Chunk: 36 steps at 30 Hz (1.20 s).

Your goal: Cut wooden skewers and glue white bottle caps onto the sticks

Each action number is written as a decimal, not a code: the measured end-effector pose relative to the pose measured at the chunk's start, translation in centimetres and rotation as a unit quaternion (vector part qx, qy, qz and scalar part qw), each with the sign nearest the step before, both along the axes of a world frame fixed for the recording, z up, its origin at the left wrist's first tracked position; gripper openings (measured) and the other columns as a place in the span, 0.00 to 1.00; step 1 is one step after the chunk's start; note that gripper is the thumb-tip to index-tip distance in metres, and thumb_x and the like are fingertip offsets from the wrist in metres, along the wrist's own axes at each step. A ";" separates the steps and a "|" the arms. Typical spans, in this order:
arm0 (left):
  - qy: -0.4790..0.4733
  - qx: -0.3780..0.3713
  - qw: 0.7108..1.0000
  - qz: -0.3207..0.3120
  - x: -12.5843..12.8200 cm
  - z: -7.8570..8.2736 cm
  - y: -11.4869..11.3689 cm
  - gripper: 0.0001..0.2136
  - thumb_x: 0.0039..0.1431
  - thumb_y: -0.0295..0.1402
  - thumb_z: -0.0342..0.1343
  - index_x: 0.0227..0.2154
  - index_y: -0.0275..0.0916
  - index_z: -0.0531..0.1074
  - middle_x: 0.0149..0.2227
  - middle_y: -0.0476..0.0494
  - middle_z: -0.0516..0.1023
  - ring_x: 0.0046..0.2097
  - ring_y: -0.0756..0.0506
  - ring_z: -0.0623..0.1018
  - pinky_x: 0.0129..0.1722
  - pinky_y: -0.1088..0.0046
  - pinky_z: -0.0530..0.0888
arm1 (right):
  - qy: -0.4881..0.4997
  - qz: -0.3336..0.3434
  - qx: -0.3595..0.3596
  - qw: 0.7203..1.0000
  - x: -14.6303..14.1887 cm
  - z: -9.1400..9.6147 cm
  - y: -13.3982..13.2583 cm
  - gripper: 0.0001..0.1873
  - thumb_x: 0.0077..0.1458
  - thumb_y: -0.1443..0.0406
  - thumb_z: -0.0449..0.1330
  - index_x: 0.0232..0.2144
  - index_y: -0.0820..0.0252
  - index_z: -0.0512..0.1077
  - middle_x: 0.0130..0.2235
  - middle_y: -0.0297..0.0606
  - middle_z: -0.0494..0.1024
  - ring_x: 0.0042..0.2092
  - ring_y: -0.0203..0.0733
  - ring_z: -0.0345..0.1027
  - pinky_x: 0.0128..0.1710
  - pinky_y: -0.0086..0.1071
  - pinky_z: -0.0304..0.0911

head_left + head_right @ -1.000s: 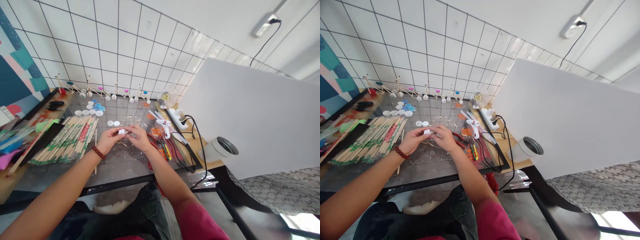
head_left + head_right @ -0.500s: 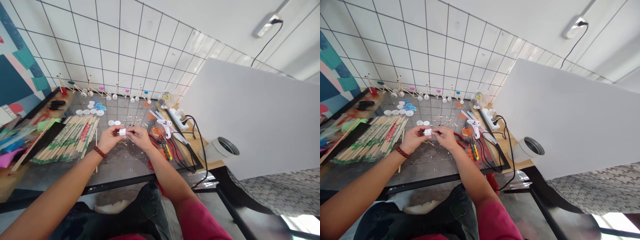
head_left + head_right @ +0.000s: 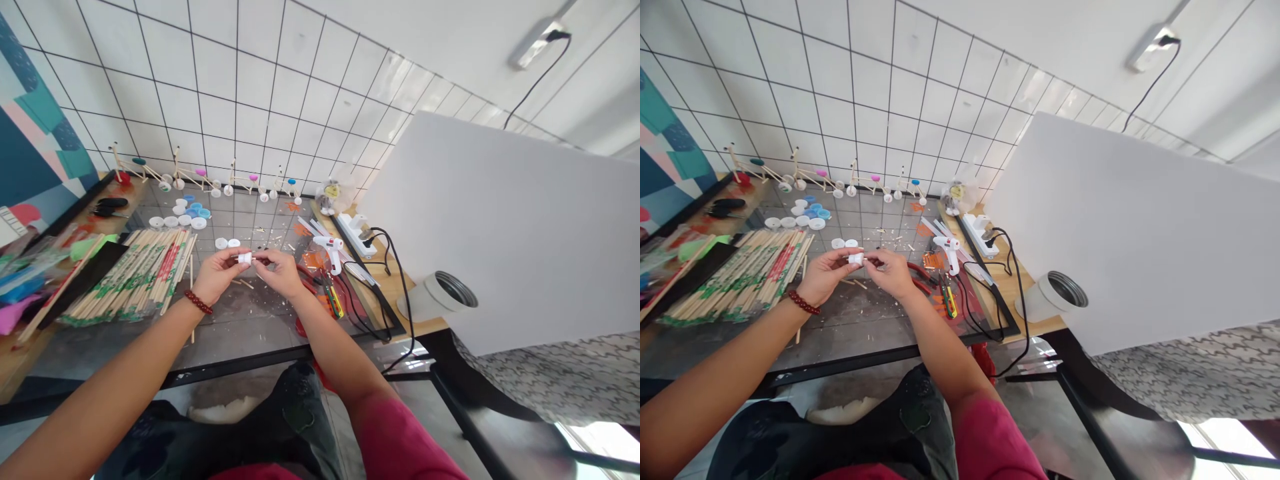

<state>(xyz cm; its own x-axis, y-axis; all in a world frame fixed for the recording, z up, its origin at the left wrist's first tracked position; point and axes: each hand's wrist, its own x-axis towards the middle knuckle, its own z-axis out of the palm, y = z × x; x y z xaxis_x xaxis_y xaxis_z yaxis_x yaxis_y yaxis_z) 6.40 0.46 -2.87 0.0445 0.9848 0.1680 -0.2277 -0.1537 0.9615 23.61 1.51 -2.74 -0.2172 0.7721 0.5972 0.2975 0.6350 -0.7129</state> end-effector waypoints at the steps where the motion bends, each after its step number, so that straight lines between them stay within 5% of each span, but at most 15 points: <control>1: 0.010 0.012 1.000 0.004 0.0 -0.2 0.0 0.22 0.38 0.39 0.74 0.39 0.38 0.82 0.41 0.40 0.84 0.43 0.42 0.80 0.52 0.58 0.75 | -0.002 -0.005 0.000 1.000 -0.1 0.0 0.0 0.08 0.55 0.64 0.61 0.34 0.59 0.79 0.33 0.37 0.81 0.32 0.37 0.73 0.36 0.30 0.70; 8: 0.045 0.047 0.998 0.012 0.1 -0.7 0.2 0.22 0.37 0.41 0.74 0.38 0.38 0.82 0.43 0.38 0.84 0.46 0.39 0.80 0.53 0.56 0.75 | -0.025 -0.058 -0.006 0.998 -0.4 -0.3 -0.1 0.09 0.52 0.67 0.59 0.32 0.59 0.80 0.30 0.35 0.81 0.30 0.36 0.72 0.33 0.28 0.68; 19: 0.024 0.037 0.999 0.022 0.1 -0.3 0.1 0.22 0.36 0.40 0.75 0.36 0.38 0.81 0.45 0.37 0.83 0.49 0.38 0.80 0.55 0.54 0.73 | 0.055 -0.009 -0.095 0.994 -0.9 -0.5 0.0 0.11 0.54 0.61 0.60 0.34 0.60 0.80 0.34 0.37 0.83 0.33 0.38 0.75 0.36 0.30 0.70; 25: 0.041 0.031 0.999 0.012 0.1 -0.6 0.1 0.22 0.38 0.41 0.74 0.38 0.38 0.81 0.45 0.38 0.83 0.46 0.40 0.80 0.52 0.56 0.76 | -0.008 -0.086 -0.050 0.995 -1.2 -0.8 -0.1 0.08 0.51 0.67 0.59 0.32 0.59 0.79 0.30 0.34 0.81 0.30 0.36 0.72 0.35 0.28 0.69; 36: -0.081 -0.037 0.996 -0.010 0.6 0.6 -0.4 0.23 0.41 0.42 0.73 0.39 0.36 0.79 0.39 0.42 0.82 0.42 0.43 0.81 0.51 0.55 0.78 | 0.008 -0.063 0.030 0.998 -0.5 0.1 -0.3 0.10 0.58 0.63 0.59 0.40 0.57 0.78 0.37 0.38 0.81 0.36 0.38 0.73 0.41 0.31 0.70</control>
